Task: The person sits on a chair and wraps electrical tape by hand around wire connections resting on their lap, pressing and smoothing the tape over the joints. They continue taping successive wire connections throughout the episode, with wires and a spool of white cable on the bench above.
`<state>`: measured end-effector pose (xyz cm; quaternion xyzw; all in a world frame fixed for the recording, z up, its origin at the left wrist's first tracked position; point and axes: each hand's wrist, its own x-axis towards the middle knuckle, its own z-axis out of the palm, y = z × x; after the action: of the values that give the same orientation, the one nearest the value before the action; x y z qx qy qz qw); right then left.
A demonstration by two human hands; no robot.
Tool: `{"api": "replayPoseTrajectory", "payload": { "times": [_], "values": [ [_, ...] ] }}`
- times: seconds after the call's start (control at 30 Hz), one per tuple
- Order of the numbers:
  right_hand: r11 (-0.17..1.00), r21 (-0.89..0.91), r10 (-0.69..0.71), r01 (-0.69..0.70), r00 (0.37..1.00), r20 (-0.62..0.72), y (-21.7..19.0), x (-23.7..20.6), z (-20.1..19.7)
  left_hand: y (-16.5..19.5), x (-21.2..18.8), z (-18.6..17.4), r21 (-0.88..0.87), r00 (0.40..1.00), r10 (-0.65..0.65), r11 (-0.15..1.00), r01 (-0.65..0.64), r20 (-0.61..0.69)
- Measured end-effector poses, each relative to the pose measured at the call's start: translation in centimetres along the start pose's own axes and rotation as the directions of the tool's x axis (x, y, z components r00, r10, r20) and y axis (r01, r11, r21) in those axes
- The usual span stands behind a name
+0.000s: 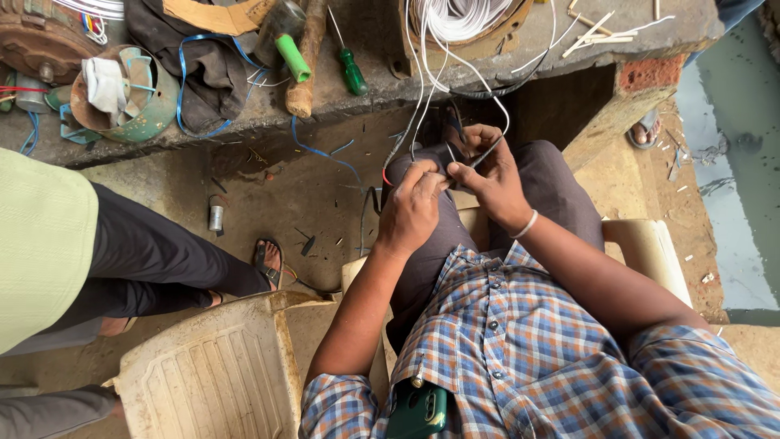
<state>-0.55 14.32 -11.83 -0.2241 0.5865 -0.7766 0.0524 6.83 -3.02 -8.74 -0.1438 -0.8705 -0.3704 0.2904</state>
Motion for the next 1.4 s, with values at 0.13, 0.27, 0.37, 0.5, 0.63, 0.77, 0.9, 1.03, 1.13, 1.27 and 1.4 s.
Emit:
{"api": "replayPoseTrajectory", "payload": {
  "times": [0.13, 0.27, 0.37, 0.5, 0.63, 0.77, 0.9, 1.03, 1.13, 1.27, 1.4],
  "values": [
    [0.987, 0.124, 0.063, -0.102, 0.958, 0.281, 0.1, 1.1, -1.0, -0.2, 0.0, -0.4, -0.071, 0.999, -0.043, 0.997, 0.044, 0.016],
    [0.990, -0.108, -0.030, 0.090, 0.888, 0.460, -0.1, 1.0, -2.9, -0.3, 0.0, -0.8, -0.070, 0.999, -0.040, 0.997, 0.039, -0.010],
    [0.977, -0.119, -0.099, 0.175, 0.877, 0.470, 0.1, 0.7, -3.6, -0.2, 0.0, -0.8, -0.087, 0.999, -0.027, 0.996, 0.026, -0.018],
    [0.944, 0.162, 0.173, -0.289, 0.846, 0.505, 0.5, 0.0, -3.2, -0.3, 0.0, -0.7, -0.067, 0.999, -0.007, 0.998, 0.003, -0.048],
    [0.978, 0.155, 0.116, -0.141, 0.980, 0.161, 1.2, -0.1, -1.4, -0.1, -0.2, -0.4, -0.024, 0.999, -0.022, 0.999, 0.022, 0.041],
    [0.994, -0.014, -0.102, 0.106, 0.979, 0.178, 1.0, 0.9, -0.6, 0.4, -0.1, -0.3, -0.067, 1.000, -0.020, 0.998, 0.020, 0.006],
    [0.983, -0.103, -0.094, 0.153, 0.897, 0.432, 0.0, 1.3, -1.5, 0.6, 0.0, -0.9, -0.077, 0.999, -0.033, 0.997, 0.030, -0.038],
    [0.985, -0.148, -0.015, 0.086, 0.903, 0.428, -1.7, 0.8, -2.4, 0.6, 0.1, -1.2, 0.009, 0.999, -0.044, 0.999, 0.044, -0.027],
    [0.926, -0.012, 0.325, -0.377, 0.783, 0.531, -2.0, 0.6, -2.5, 0.5, 0.1, -0.9, 0.030, 0.999, -0.030, 0.999, 0.031, -0.027],
    [0.967, 0.107, 0.208, -0.232, 0.958, 0.200, -0.3, 0.5, -1.1, 0.7, -0.1, -0.3, 0.021, 1.000, -0.030, 0.999, 0.030, -0.007],
    [0.998, 0.061, 0.012, -0.024, 0.980, 0.198, 0.9, 0.7, -0.3, 0.8, 0.0, -0.4, 0.004, 1.000, 0.015, 1.000, -0.015, -0.027]
  ]
}}
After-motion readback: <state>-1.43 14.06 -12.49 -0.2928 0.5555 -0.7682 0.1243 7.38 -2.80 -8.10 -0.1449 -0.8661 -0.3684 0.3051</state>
